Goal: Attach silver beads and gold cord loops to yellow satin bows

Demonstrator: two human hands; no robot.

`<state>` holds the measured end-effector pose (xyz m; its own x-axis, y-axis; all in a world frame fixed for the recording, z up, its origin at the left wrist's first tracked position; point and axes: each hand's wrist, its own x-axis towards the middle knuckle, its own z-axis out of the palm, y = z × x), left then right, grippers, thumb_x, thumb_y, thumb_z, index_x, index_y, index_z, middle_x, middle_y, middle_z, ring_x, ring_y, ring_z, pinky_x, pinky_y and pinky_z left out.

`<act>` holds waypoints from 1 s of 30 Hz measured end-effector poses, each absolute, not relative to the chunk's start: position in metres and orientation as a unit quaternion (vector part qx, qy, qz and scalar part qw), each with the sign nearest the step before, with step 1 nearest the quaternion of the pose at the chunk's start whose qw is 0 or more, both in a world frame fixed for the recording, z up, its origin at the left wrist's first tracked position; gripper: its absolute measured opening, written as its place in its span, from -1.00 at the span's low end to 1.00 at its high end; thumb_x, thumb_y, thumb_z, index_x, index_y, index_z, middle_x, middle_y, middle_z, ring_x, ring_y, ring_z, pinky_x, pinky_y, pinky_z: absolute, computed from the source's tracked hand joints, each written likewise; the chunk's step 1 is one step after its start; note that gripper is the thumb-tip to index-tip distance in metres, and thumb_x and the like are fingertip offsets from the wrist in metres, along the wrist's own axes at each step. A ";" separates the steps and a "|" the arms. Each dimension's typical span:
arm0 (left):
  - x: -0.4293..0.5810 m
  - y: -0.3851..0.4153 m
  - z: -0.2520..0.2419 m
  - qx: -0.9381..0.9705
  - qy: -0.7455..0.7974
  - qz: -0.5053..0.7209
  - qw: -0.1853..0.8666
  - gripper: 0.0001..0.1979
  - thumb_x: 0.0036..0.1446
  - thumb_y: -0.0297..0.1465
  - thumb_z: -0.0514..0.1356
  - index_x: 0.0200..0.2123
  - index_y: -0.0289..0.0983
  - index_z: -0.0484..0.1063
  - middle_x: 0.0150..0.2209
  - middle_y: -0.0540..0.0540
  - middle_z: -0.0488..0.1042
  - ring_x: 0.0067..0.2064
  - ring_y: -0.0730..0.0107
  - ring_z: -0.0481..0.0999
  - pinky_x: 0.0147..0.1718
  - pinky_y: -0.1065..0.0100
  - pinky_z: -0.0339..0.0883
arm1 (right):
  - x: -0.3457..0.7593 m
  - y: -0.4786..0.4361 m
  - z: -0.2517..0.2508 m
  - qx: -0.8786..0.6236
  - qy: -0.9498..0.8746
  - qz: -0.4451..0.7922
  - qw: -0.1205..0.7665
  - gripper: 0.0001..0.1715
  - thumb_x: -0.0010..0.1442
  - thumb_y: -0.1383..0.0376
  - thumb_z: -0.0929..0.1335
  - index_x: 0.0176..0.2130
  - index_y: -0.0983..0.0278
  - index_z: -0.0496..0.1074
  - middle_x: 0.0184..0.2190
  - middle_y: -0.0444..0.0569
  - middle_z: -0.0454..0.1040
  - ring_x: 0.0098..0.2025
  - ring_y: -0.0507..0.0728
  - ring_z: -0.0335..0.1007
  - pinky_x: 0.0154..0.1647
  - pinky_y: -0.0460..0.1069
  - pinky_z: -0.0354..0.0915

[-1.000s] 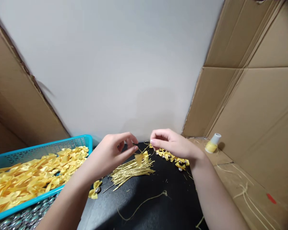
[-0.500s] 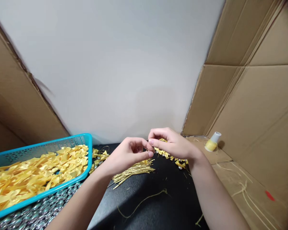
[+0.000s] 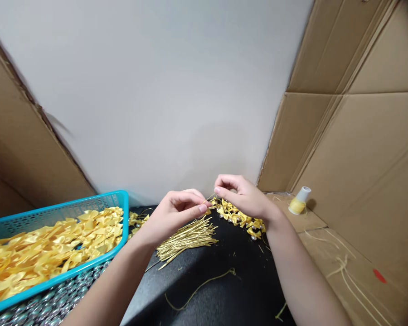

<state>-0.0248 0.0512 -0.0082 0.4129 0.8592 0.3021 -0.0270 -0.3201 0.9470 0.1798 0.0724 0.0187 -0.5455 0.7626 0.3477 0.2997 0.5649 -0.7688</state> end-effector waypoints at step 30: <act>-0.011 0.045 -0.013 0.676 0.426 0.491 0.347 -0.76 0.02 -0.22 0.31 -0.43 -0.30 0.58 -0.53 -0.05 0.47 -0.48 0.42 0.32 -0.50 0.39 0.15 | 0.166 0.061 0.020 -0.277 -0.822 0.289 0.404 -0.79 0.28 0.26 0.25 -0.39 0.27 0.31 -0.47 -0.17 0.34 -0.41 -0.02 0.24 -0.35 -0.08 0.17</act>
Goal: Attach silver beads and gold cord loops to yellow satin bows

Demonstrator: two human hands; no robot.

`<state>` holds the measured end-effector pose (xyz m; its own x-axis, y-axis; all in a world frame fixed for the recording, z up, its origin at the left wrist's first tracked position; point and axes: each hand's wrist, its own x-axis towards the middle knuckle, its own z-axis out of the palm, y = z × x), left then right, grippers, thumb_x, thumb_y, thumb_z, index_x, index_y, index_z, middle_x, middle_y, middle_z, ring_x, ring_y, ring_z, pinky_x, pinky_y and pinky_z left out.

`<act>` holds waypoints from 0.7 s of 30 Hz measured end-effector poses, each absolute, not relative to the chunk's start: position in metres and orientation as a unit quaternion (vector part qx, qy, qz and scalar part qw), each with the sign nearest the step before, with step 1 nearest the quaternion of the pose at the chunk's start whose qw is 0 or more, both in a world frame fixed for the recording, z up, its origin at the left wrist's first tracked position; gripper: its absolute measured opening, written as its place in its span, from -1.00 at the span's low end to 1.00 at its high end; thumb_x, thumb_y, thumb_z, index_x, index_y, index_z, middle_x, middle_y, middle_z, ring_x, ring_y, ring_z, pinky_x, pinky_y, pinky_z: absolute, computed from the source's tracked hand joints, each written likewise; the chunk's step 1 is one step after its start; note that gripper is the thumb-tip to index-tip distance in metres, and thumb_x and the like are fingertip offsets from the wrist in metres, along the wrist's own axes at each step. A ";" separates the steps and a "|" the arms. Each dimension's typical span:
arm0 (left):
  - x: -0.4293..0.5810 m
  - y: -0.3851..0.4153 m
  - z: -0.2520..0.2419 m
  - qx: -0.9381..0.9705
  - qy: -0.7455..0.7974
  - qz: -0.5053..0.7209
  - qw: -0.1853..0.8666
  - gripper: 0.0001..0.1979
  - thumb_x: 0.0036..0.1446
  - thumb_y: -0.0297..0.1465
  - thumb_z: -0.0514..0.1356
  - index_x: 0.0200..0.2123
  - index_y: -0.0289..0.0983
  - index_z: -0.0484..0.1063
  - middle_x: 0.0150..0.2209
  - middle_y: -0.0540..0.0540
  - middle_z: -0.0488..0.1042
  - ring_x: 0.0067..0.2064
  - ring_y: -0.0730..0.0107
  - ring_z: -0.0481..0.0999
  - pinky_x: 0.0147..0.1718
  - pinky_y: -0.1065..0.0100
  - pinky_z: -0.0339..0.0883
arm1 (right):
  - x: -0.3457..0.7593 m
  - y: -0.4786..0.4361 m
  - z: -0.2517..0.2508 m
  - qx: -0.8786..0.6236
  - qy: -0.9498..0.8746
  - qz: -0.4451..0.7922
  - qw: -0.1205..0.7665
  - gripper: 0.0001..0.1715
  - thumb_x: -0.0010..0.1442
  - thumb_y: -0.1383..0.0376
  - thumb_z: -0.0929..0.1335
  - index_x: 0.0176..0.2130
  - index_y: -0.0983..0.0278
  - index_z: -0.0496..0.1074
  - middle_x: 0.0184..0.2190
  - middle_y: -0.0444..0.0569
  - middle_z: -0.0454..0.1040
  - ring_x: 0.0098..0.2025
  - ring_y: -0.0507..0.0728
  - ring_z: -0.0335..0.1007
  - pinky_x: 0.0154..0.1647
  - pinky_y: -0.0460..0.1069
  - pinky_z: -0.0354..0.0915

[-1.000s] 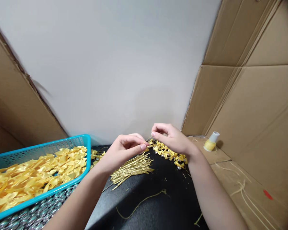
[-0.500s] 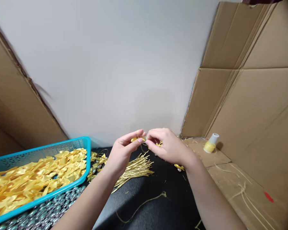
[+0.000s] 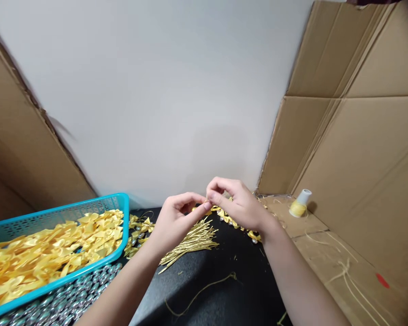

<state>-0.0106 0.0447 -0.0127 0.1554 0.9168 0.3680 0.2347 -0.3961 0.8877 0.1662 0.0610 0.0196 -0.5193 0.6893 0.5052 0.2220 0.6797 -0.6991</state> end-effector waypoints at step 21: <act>-0.024 0.042 -0.011 0.720 0.332 0.530 0.300 -0.87 0.15 -0.30 0.27 -0.37 -0.22 0.56 -0.31 -0.12 0.58 -0.26 0.26 0.50 -0.25 0.28 0.31 | 0.170 0.060 0.024 -0.259 -0.830 0.253 0.424 -0.90 0.16 0.34 0.37 -0.40 0.24 0.36 -0.39 -0.14 0.40 -0.27 0.03 0.30 -0.18 -0.04 0.24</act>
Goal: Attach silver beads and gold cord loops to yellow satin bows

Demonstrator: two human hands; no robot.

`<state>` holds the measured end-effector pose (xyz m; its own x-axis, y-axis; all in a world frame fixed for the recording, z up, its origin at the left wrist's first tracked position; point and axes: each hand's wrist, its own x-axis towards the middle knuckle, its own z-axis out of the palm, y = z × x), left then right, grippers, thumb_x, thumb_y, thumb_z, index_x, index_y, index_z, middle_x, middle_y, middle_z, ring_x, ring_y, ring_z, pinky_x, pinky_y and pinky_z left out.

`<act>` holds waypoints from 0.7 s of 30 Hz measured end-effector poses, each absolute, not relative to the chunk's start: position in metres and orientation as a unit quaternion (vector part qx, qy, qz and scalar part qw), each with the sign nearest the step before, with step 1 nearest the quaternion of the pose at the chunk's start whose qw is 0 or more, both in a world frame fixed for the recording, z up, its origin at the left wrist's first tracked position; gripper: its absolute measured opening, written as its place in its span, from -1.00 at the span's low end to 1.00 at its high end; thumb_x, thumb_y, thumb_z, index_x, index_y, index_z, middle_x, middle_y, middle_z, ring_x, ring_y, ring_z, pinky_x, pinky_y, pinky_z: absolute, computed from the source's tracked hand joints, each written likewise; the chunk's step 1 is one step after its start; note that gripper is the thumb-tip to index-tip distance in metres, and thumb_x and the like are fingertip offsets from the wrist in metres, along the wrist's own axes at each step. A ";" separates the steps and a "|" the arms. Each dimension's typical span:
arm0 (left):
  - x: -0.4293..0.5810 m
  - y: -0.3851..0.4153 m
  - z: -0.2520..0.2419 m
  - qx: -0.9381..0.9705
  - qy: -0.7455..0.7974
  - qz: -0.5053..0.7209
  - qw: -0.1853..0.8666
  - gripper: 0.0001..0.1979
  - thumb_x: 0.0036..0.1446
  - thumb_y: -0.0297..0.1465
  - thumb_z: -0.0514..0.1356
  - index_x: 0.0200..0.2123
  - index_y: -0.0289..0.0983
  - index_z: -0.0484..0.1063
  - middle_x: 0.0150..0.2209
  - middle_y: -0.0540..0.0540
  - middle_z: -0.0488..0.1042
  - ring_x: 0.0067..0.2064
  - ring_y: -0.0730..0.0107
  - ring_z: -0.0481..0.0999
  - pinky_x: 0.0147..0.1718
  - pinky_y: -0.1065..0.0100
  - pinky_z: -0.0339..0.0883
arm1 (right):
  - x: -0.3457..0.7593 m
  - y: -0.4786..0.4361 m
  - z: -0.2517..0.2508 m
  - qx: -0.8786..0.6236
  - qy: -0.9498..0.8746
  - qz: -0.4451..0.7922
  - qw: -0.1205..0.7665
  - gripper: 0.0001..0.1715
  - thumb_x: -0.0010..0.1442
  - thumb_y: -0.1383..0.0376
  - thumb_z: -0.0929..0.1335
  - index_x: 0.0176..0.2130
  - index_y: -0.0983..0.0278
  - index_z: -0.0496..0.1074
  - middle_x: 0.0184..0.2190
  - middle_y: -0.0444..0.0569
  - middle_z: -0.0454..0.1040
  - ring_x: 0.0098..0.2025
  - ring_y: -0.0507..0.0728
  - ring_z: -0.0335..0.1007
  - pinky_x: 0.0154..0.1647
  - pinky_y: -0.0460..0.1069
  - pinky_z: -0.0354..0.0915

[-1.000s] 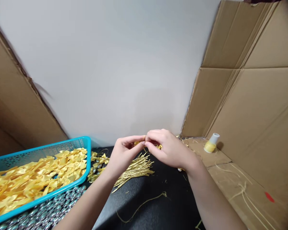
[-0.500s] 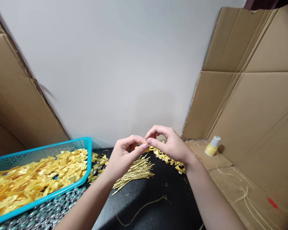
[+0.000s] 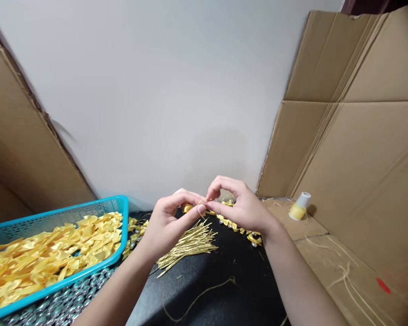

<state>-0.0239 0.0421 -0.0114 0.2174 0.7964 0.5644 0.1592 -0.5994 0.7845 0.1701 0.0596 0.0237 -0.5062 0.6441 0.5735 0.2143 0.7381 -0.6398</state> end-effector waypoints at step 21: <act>-0.019 0.047 -0.006 0.579 0.329 0.555 0.498 -0.75 0.11 -0.27 0.23 -0.55 -0.26 0.47 -0.41 -0.07 0.48 -0.32 0.34 0.34 -0.29 0.36 0.21 | 0.159 0.057 0.018 -0.280 -0.844 0.135 0.437 -0.87 0.26 0.32 0.32 -0.35 0.22 0.27 -0.35 -0.14 0.39 -0.25 0.04 0.32 -0.08 0.02 0.13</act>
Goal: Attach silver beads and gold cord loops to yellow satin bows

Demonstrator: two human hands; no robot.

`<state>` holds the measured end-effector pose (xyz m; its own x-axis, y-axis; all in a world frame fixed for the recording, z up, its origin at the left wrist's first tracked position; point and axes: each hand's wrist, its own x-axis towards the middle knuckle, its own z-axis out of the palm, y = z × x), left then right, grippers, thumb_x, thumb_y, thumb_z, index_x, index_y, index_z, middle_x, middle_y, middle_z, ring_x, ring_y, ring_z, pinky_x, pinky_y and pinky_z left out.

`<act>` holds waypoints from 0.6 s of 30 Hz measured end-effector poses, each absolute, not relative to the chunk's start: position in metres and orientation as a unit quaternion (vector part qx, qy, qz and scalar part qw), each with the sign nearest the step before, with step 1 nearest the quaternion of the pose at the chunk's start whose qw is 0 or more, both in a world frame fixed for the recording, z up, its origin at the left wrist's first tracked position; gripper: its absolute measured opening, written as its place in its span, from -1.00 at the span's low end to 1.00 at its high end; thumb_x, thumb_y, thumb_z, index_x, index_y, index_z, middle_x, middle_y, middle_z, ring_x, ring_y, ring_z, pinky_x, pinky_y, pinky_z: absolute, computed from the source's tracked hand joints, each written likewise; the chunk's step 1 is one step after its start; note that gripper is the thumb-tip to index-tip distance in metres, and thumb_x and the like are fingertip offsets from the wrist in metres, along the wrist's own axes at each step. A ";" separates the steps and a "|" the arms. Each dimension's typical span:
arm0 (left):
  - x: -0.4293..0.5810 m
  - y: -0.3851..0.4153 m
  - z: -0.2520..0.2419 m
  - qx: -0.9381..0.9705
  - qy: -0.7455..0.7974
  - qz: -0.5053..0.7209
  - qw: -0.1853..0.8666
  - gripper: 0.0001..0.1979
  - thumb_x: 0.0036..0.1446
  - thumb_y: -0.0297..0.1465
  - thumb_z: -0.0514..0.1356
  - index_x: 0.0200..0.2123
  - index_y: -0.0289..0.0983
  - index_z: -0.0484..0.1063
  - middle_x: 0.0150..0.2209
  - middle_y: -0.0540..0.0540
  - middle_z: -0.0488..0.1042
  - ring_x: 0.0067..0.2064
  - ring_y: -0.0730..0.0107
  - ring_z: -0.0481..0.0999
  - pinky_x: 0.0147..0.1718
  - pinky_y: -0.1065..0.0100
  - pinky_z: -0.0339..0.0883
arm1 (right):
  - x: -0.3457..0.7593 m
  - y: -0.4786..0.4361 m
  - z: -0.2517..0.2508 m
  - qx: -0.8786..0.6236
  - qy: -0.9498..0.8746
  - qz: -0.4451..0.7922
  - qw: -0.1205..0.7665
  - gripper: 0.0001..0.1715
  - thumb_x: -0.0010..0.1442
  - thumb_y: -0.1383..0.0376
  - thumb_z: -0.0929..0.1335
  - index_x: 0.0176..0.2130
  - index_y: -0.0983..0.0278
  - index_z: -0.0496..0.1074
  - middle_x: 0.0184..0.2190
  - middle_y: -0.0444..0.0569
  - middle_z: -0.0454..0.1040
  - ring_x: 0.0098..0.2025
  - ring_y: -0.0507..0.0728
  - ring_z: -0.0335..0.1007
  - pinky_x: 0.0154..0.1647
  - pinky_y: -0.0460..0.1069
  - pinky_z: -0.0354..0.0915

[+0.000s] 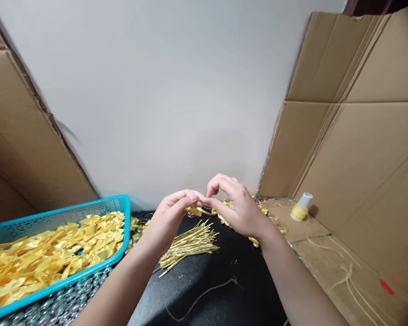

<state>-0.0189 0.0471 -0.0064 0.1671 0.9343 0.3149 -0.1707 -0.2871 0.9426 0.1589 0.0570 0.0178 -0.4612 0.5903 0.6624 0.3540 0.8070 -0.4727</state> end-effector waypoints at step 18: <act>-0.014 0.042 -0.006 0.589 0.268 0.584 0.490 -0.73 0.18 -0.26 0.20 -0.53 -0.26 0.38 -0.35 -0.03 0.26 -0.33 0.38 0.21 -0.35 0.41 0.14 | 0.149 0.051 0.009 -0.238 -0.796 -0.060 0.553 -0.82 0.20 0.40 0.34 -0.39 0.14 0.45 -0.40 -0.16 0.57 -0.35 0.07 0.41 -0.14 0.09 0.13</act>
